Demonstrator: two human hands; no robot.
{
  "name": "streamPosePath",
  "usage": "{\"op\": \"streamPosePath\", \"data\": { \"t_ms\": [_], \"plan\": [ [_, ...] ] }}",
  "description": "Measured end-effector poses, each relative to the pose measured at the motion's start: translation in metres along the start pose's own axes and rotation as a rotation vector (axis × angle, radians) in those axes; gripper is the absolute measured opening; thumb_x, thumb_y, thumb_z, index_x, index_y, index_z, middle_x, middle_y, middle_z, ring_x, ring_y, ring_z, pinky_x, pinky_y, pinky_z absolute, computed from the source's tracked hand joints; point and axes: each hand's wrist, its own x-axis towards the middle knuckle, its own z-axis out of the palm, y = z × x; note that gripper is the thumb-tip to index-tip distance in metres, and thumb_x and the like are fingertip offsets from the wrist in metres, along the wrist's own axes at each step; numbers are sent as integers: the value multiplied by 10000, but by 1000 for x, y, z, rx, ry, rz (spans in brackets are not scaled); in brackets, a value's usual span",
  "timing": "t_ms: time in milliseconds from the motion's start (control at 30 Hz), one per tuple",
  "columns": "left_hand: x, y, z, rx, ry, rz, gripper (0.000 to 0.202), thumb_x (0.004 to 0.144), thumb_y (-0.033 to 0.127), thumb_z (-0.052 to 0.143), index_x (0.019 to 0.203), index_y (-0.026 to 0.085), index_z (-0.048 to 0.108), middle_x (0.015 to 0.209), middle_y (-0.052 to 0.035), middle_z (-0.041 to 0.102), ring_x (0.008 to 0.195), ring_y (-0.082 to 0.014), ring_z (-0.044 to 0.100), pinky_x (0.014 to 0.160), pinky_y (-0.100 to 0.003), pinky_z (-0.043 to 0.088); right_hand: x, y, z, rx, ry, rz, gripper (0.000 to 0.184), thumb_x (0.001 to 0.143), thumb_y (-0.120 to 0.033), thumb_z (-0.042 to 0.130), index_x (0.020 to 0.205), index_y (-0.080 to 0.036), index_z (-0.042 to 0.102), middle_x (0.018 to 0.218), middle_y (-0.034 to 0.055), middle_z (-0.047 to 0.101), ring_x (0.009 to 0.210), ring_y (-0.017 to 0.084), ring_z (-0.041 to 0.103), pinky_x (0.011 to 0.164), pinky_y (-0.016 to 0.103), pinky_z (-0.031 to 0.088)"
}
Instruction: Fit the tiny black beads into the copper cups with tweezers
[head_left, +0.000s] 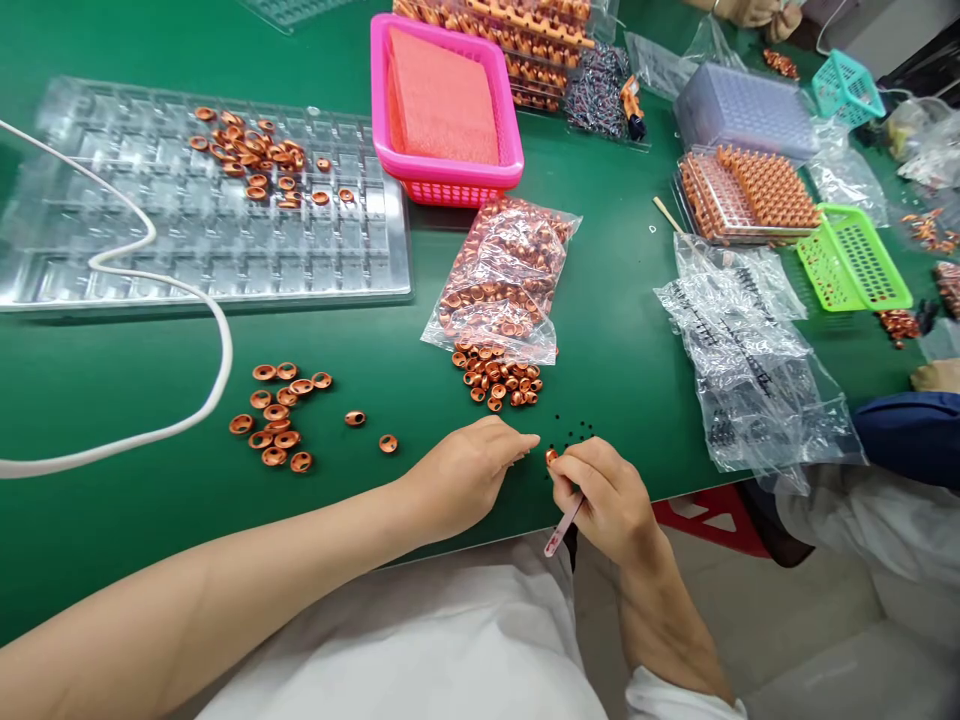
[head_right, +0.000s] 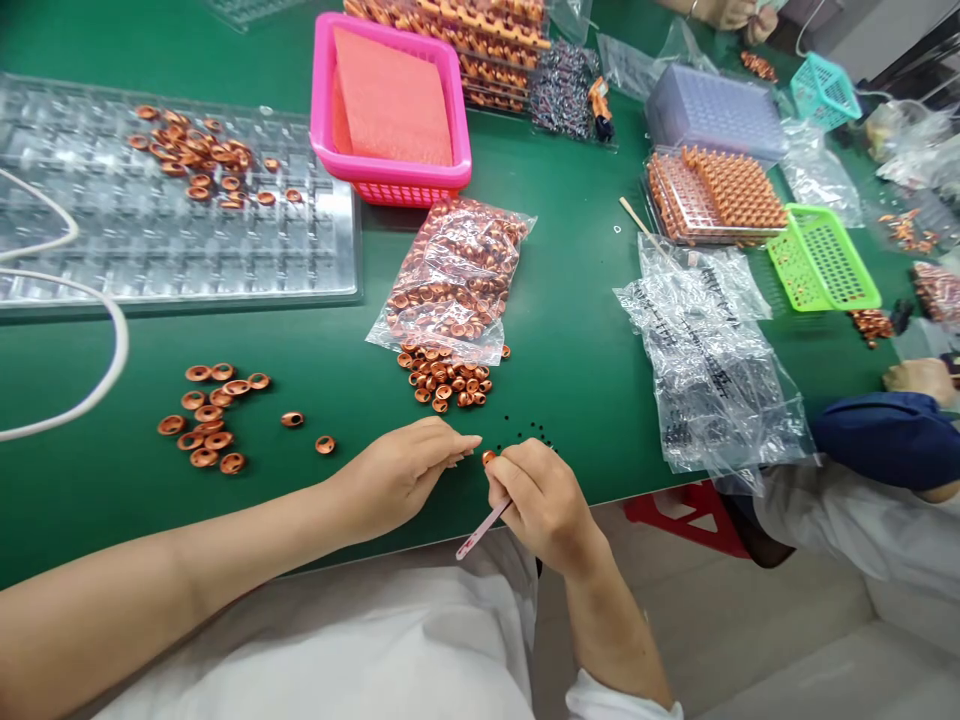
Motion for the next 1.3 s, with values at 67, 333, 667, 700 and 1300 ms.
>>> {"op": "streamPosePath", "data": {
  "t_ms": [67, 333, 667, 700, 1300],
  "plan": [
    [0, -1, 3, 152, 26, 108, 357, 973, 7, 408, 1188, 53, 690, 933, -135, 775, 834, -225, 706, 711, -344, 635, -1, 0, 1, 4, 17, 14, 297, 871, 23, 648, 1091, -170, 601, 872, 68, 657, 759, 166, 581, 681, 309, 537],
    [3, 0, 5, 421, 23, 221, 379, 965, -6, 409, 1294, 42, 592, 1037, -137, 790, 1008, -282, 696, 827, -416, 643, -3, -3, 5, 51, 46, 42, 284, 885, 19, 634, 1074, -189, 599, 869, 61, 656, 780, 164, 589, 699, 314, 549],
    [1, 1, -6, -51, 26, 20, 331, 999, 97, 525, 1311, 131, 633, 1052, -116, 745, 999, -209, 696, 853, -335, 610, -6, -11, 3, -16, 104, 55, 251, 901, -22, 647, 1079, -197, 618, 853, 53, 669, 752, 164, 601, 667, 305, 541],
    [1, 4, -9, -136, -7, -6, 341, 988, 118, 570, 1321, 152, 632, 1057, -99, 741, 972, -192, 694, 854, -319, 602, -7, -11, 2, -23, 93, 37, 250, 905, -29, 644, 1094, -190, 621, 862, 57, 676, 753, 166, 607, 671, 307, 542],
    [-2, 18, -25, -400, -77, -124, 142, 956, 153, 654, 1053, 136, 756, 848, -51, 744, 763, -140, 695, 717, -219, 552, -2, -21, -8, -68, -79, -173, 357, 956, -79, 599, 1311, -116, 597, 955, 113, 721, 814, 216, 642, 680, 371, 527]
  ]
}}
